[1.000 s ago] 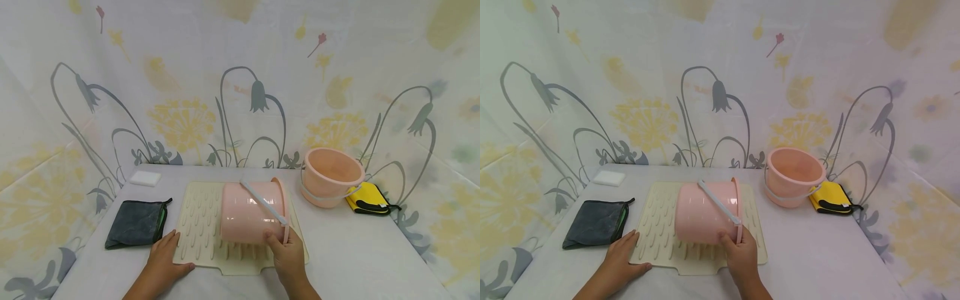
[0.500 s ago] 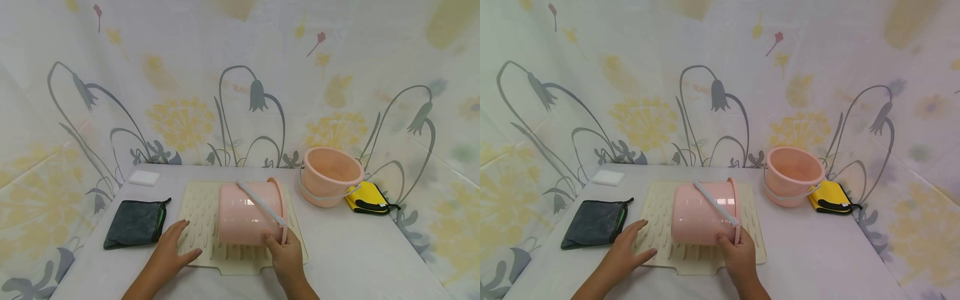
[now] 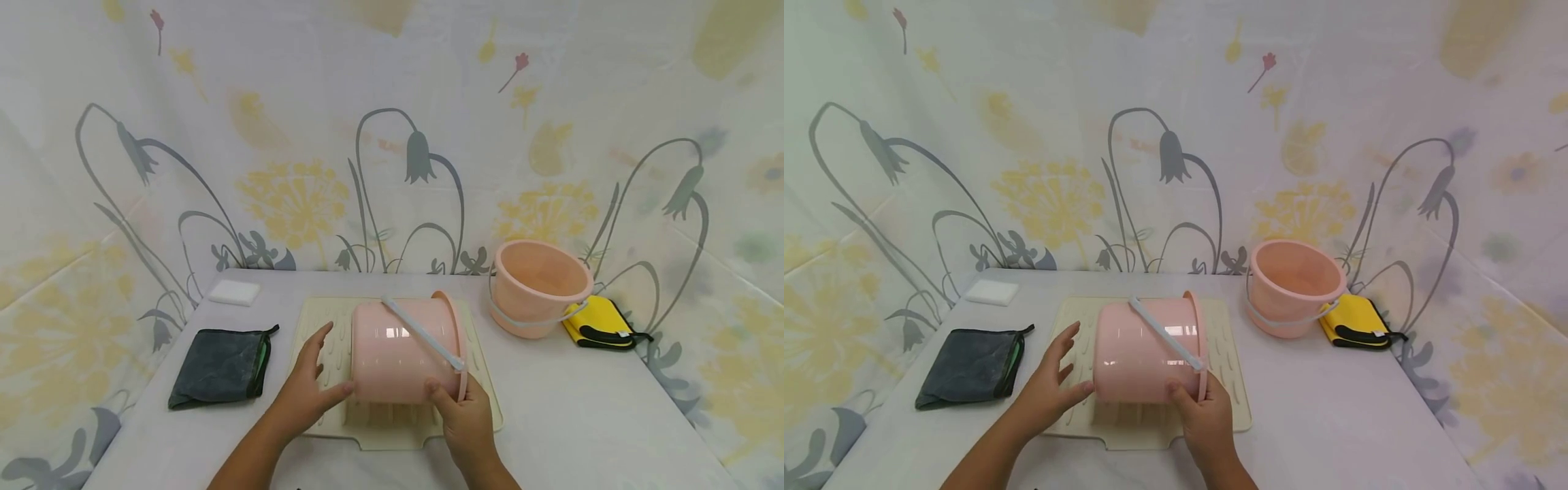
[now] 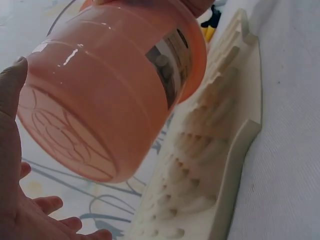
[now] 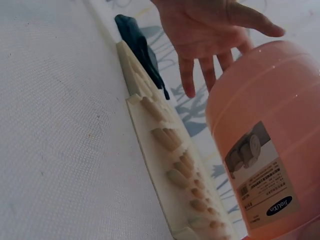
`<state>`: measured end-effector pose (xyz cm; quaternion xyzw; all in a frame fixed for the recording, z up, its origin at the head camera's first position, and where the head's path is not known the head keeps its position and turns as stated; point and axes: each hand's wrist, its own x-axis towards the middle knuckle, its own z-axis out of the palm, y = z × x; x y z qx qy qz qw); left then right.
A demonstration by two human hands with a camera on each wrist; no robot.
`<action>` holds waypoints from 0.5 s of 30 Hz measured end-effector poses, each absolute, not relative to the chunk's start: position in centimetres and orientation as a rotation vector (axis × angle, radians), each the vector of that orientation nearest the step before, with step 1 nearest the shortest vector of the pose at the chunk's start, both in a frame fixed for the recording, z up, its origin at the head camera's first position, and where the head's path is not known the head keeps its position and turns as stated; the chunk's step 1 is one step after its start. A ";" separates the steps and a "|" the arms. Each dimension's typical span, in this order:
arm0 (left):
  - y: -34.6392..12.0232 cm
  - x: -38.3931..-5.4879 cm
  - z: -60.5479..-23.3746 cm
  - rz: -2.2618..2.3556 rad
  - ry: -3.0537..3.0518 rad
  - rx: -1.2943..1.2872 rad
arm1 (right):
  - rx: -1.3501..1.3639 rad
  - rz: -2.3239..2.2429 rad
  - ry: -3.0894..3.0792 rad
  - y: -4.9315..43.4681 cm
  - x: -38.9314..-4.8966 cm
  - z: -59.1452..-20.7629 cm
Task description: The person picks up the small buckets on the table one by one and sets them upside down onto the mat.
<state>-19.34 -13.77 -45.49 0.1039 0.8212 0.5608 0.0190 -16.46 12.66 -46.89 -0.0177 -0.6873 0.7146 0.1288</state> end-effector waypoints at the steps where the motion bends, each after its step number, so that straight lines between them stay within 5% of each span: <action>1: -13.5 -19.6 -45.4 1.786 2.511 0.345 | -0.055 2.079 -1.998 12.7 -16.5 -46.9; 15: -11.8 -21.2 -45.0 1.956 2.344 0.566 | -0.058 2.123 -1.983 12.6 -16.5 -47.0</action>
